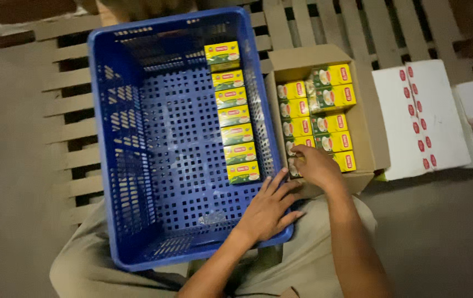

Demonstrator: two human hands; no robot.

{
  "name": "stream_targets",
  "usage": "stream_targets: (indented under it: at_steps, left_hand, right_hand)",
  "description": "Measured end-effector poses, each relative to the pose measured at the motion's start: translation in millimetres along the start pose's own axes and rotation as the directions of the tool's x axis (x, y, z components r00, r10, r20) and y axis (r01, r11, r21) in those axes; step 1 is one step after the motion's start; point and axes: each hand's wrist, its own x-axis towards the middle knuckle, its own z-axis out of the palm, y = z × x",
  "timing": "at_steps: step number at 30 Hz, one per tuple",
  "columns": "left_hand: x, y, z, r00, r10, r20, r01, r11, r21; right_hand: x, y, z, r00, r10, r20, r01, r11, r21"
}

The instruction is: The person transfers small yellow boxes from a cardboard box into a blue plastic basket. The person picks up the boxes one by one and places them in a single vertical column inside the basket.

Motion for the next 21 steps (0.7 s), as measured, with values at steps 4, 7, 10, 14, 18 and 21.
stream_targets:
  at_steps: [4, 7, 10, 14, 18, 21]
  left_hand:
    - [-9, -9, -36, 1.0, -0.024, -0.001, 0.023, 0.987, -0.157]
    - [-17, -43, -53, 0.989, -0.086, -0.119, 0.053, 0.964, -0.262]
    - [-26, -106, -58, 0.878, -0.425, -0.218, 0.352, 0.885, -0.306]
    - [-57, -238, 12, 0.642, -0.752, -0.152, 0.673, 0.647, -0.359]
    - [-83, -312, 87, 0.505, -0.859, 0.082, 0.823, 0.45, -0.348]
    - [-64, -281, 105, 0.35, -0.908, 0.229, 0.92, 0.288, -0.265]
  right_hand:
    - [17, -5, -3, 0.997, -0.054, -0.056, 0.057, 0.997, 0.049]
    - [22, 1, -3, 0.997, -0.006, -0.075, 0.009, 0.999, 0.035]
    - [23, -3, -6, 0.994, 0.011, -0.11, -0.003, 0.997, 0.075]
    - [29, 8, -3, 0.994, 0.035, -0.104, -0.026, 0.996, 0.087]
    - [-6, -34, -24, 0.993, 0.038, -0.11, -0.025, 0.993, 0.118]
    - [12, -14, -18, 0.995, 0.005, -0.097, 0.003, 0.996, 0.086]
